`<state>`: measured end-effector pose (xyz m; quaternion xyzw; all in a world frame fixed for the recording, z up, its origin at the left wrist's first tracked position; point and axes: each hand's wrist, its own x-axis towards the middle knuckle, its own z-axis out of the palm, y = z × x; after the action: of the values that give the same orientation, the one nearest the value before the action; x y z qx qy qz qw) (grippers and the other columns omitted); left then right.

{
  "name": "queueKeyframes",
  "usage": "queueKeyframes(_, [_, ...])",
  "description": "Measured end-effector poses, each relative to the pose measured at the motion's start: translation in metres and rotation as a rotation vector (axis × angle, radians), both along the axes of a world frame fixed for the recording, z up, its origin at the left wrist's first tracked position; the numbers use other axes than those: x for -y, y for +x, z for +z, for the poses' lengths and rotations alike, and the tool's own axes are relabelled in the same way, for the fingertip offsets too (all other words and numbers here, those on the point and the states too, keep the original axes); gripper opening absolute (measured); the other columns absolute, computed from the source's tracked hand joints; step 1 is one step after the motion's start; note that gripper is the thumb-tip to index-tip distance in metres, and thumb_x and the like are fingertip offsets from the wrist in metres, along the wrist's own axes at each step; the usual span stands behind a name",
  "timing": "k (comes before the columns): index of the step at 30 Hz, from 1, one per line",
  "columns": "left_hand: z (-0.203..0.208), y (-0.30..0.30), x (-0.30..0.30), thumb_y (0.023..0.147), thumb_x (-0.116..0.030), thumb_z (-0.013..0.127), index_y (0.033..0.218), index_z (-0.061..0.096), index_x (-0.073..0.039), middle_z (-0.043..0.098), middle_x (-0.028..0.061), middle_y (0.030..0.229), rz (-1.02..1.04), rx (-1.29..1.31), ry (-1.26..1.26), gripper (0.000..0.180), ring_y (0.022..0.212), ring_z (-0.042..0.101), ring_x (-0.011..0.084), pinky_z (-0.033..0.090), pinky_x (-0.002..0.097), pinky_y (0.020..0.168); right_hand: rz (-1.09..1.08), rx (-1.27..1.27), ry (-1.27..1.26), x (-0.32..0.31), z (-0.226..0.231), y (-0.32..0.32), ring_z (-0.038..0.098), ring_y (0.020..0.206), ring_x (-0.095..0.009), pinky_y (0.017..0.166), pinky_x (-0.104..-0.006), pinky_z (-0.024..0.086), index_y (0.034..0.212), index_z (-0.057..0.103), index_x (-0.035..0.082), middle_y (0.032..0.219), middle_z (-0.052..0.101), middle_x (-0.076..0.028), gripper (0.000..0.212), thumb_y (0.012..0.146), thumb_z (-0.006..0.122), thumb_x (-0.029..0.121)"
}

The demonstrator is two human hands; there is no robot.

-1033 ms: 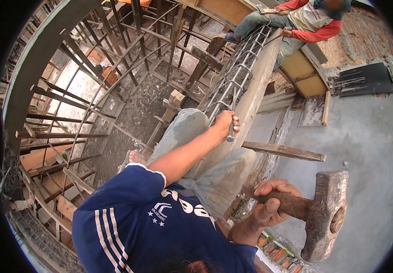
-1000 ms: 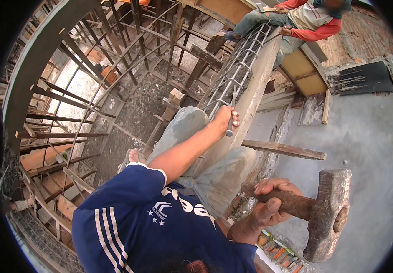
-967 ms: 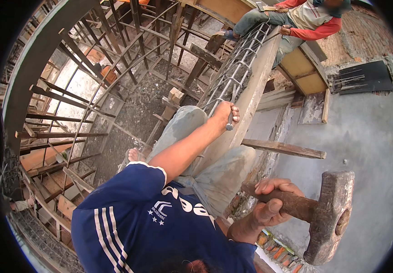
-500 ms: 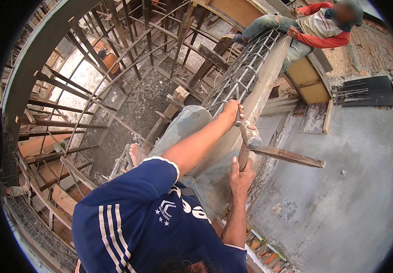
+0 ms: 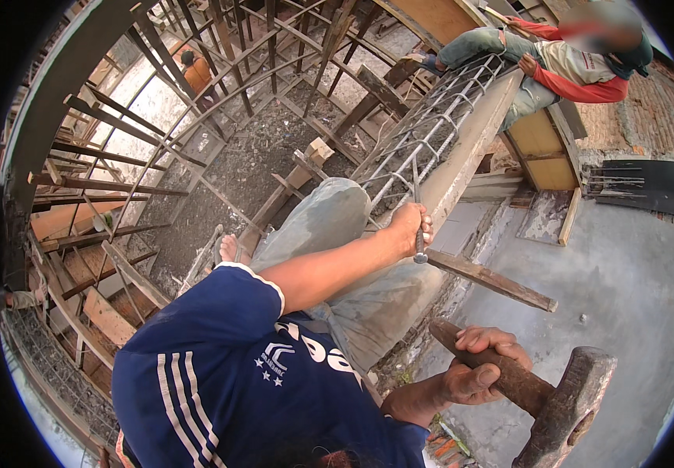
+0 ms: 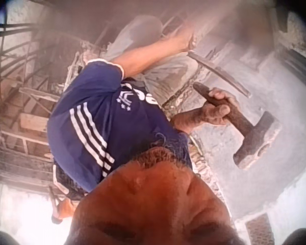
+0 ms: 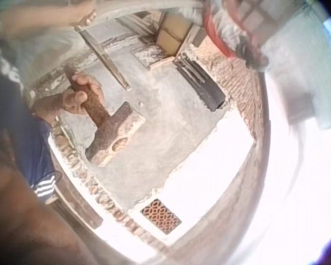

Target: The person uses a hammer to drive nails into a wooden beam to secure a formwork structure on a construction site.

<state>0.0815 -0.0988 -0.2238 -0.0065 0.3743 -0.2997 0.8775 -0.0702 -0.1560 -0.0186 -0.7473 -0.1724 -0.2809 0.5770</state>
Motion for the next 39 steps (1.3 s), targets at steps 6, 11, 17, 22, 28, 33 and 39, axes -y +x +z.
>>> queueKeyframes(6, [-0.010,-0.060,-0.029,0.095,-0.017,0.045,0.107,0.043,-0.012,0.048,-0.0001,0.071,-0.354,0.413,0.490,0.014,0.052,0.043,0.0098,0.038,0.0286,0.041,-0.050,-0.042,-0.016,0.008,-0.011,-0.016,0.053,0.061,-0.017,0.053,-0.0309,0.051,0.112,0.045,0.000,0.077,0.053,-0.013,0.042,0.097,0.061,0.036])
queueKeyframes(11, [-0.005,-0.060,-0.038,0.090,-0.009,0.051,0.104,0.043,-0.009,0.052,0.0009,0.072,-0.181,0.486,0.458,0.015,0.054,0.049,0.0106,0.041,0.0299,0.042,0.000,-0.115,0.061,0.015,-0.023,-0.033,0.054,0.062,-0.018,0.056,-0.0321,0.051,0.113,0.047,-0.001,0.080,0.054,-0.014,0.036,0.100,0.058,0.031])
queueKeyframes(17, [0.029,0.009,-0.081,0.089,-0.007,0.053,0.120,0.054,-0.003,0.055,0.0032,0.072,-0.323,0.604,0.651,0.032,0.054,0.053,0.0122,0.047,0.0300,0.047,-0.132,-0.191,0.198,0.025,-0.027,-0.066,0.055,0.062,-0.017,0.056,-0.0311,0.051,0.106,0.050,-0.001,0.078,0.054,-0.012,0.037,0.097,0.062,0.032])
queueKeyframes(22, [0.021,0.074,-0.105,0.098,-0.062,0.035,0.115,0.055,-0.006,0.061,0.0057,0.082,-0.549,1.019,0.539,0.062,0.060,0.061,0.0143,0.053,0.0273,0.056,-0.266,-0.247,0.223,0.034,-0.033,-0.093,0.055,0.058,-0.015,0.054,-0.0283,0.048,0.097,0.051,-0.002,0.073,0.055,-0.010,0.039,0.096,0.062,0.035])
queueKeyframes(28, [0.049,0.095,-0.082,0.098,-0.055,0.050,0.113,0.055,-0.009,0.065,0.0105,0.082,-0.582,1.544,1.224,0.048,0.081,0.067,0.0128,0.051,0.0258,0.064,-0.373,-0.288,0.286,0.051,-0.045,-0.119,0.055,0.055,-0.013,0.052,-0.0262,0.047,0.094,0.051,-0.001,0.070,0.056,-0.008,0.037,0.096,0.061,0.035])
queueKeyframes(33, [-0.013,0.143,-0.095,0.095,-0.050,0.057,0.089,0.074,-0.008,0.066,0.0138,0.075,-0.758,1.798,1.927,0.046,0.081,0.067,0.0242,0.051,0.0378,0.077,-0.346,-0.315,0.405,0.052,-0.051,-0.121,0.054,0.055,-0.012,0.051,-0.0260,0.046,0.094,0.052,-0.001,0.069,0.056,-0.007,0.031,0.099,0.057,0.029])
queueKeyframes(39, [-0.026,0.116,-0.053,0.098,-0.029,0.060,0.076,0.062,-0.004,0.058,0.0024,0.069,-0.126,1.189,1.076,0.033,0.067,0.057,0.0142,0.048,0.0308,0.067,-0.365,-0.369,0.390,0.061,-0.051,-0.127,0.054,0.055,-0.011,0.051,-0.0256,0.045,0.099,0.051,-0.001,0.068,0.057,-0.006,0.028,0.098,0.060,0.025])
